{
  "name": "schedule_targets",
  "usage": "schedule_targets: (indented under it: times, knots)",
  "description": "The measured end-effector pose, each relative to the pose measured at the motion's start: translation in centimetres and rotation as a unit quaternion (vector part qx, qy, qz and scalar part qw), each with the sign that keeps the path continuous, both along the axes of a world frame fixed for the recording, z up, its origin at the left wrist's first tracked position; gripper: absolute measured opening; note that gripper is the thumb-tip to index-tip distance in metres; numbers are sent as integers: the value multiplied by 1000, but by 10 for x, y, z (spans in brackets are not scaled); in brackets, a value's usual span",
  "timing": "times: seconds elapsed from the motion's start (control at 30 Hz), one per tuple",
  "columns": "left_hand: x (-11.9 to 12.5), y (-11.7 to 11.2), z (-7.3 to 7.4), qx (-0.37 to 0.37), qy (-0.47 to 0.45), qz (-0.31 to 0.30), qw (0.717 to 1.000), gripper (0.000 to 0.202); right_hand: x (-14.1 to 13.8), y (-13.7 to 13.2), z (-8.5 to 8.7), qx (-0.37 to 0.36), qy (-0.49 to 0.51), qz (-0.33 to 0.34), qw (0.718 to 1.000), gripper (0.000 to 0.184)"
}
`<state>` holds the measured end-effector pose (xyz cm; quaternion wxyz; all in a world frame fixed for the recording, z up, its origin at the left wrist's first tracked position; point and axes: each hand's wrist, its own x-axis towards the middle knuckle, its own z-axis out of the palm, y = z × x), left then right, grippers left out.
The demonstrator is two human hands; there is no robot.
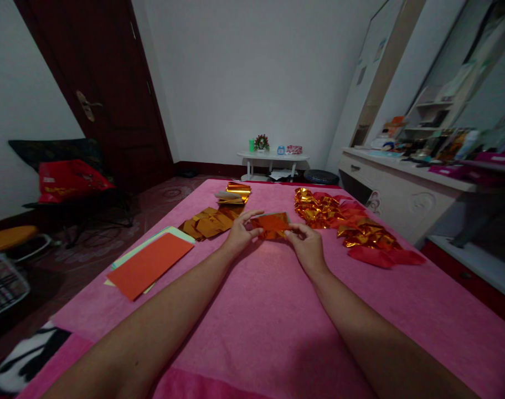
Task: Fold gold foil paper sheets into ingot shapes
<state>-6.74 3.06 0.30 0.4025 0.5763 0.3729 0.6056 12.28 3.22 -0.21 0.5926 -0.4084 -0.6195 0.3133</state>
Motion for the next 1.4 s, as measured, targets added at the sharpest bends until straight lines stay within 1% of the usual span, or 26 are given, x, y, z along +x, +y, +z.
schedule_targets:
  times: [0.07,0.1,0.2,0.27,0.4,0.47,0.53,0.57,0.67,0.73,0.87,1.0,1.17,1.27,1.33,1.4]
  knots:
    - [0,-2,2,18,9,-2,1000,51,1,1,0,-62,62,22,996,22]
    - [0,-3,3,19,9,-5,1000,51,1,1,-1,-80,86,26,993,24]
    - [2,-4,5,-2,13,-16,1000,56,1,1,0,-97,119,24,988,25]
    - [2,-4,5,-18,5,-26,999,57,1,1,1,-95,126,25,987,24]
    - [2,-4,2,-55,-43,-34,997,44,1,0,2,-84,128,26,988,22]
    - [2,-4,2,-72,-72,-33,994,43,1,1,0,-91,126,25,988,21]
    - [2,-5,3,-74,-90,-35,993,43,2,3,-3,-83,109,19,990,20]
    - [1,-5,3,-66,-90,-32,993,43,3,5,-4,-64,91,9,994,19]
    - [1,-6,8,-19,-49,3,999,35,6,9,-8,12,27,-35,999,16]
    - [2,-7,10,14,-9,24,1000,32,7,10,-8,32,10,-53,998,14]
    - [3,-6,12,46,51,31,997,35,7,7,-5,49,25,-40,998,10]
    - [2,-3,8,45,66,28,996,37,6,3,-1,72,33,-24,997,8]
    - [1,-3,6,55,68,44,995,30,6,2,0,49,50,-19,997,8]
    - [1,-3,4,57,53,52,996,25,5,3,-1,34,52,-17,998,10]
    - [1,-1,2,53,40,58,996,23,5,4,-2,9,63,-4,998,13]
    - [0,1,0,34,35,52,997,25,4,4,-4,-23,75,13,997,16]
